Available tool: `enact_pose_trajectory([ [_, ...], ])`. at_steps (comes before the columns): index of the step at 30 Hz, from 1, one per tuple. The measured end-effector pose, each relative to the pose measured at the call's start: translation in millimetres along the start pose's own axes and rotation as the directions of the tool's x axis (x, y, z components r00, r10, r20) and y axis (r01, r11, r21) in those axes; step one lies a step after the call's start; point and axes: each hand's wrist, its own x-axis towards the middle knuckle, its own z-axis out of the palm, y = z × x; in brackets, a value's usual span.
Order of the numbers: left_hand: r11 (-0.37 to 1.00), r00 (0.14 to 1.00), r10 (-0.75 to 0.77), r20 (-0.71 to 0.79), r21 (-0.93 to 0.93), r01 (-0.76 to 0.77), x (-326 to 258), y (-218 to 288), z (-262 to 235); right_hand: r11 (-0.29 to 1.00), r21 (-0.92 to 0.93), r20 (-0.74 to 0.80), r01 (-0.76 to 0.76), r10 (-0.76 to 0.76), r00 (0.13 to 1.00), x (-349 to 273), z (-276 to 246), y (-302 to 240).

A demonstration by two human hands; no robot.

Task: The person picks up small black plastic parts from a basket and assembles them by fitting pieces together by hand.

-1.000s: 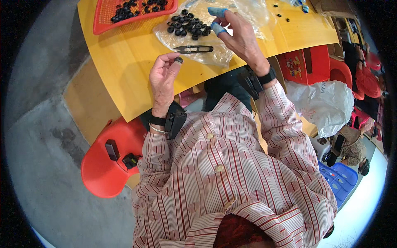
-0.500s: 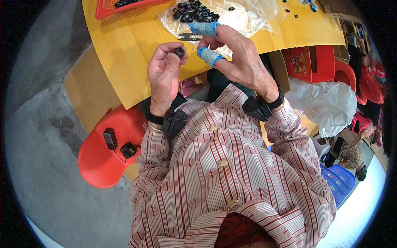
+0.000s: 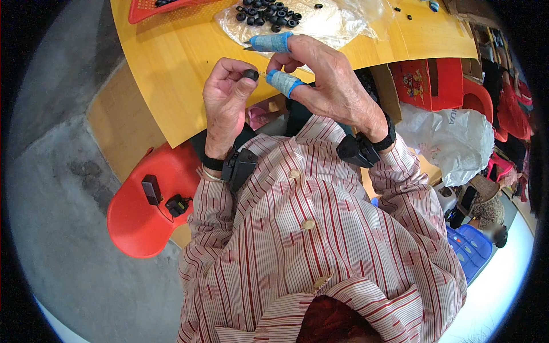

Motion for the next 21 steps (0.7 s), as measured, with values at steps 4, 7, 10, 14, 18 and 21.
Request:
enact_pose_trajectory([
  [4, 1.000, 1.000, -0.018, 0.022, 0.007, 0.018, -1, -1, 2, 0.993, -0.116, 0.083, 0.022, -0.013, 0.996, -2, -2, 4],
  [7, 0.998, 0.999, -0.044, 0.030, 0.045, 0.043, 1, 2, 6, 0.990, -0.137, 0.082, 0.024, -0.013, 0.997, 1, -3, 3],
  [10, 0.995, 0.996, -0.077, 0.053, 0.060, 0.074, 1, -5, 3, 0.986, -0.166, 0.091, 0.008, 0.007, 0.996, 1, -2, 5],
  [14, 0.977, 0.982, -0.187, 0.024, -0.099, 0.189, -2, -11, 0, 0.984, -0.180, 0.128, 0.014, 0.009, 0.992, 1, -6, 4],
  [18, 0.926, 0.961, -0.276, 0.007, -0.265, 0.268, -4, -13, 5, 0.998, -0.052, 0.030, -0.041, 0.043, 0.999, -1, -6, 3],
  [21, 0.927, 0.969, -0.221, 0.108, -0.286, 0.243, -2, -15, -1, 0.994, -0.083, -0.001, -0.077, 0.077, 0.997, -9, -4, 10],
])
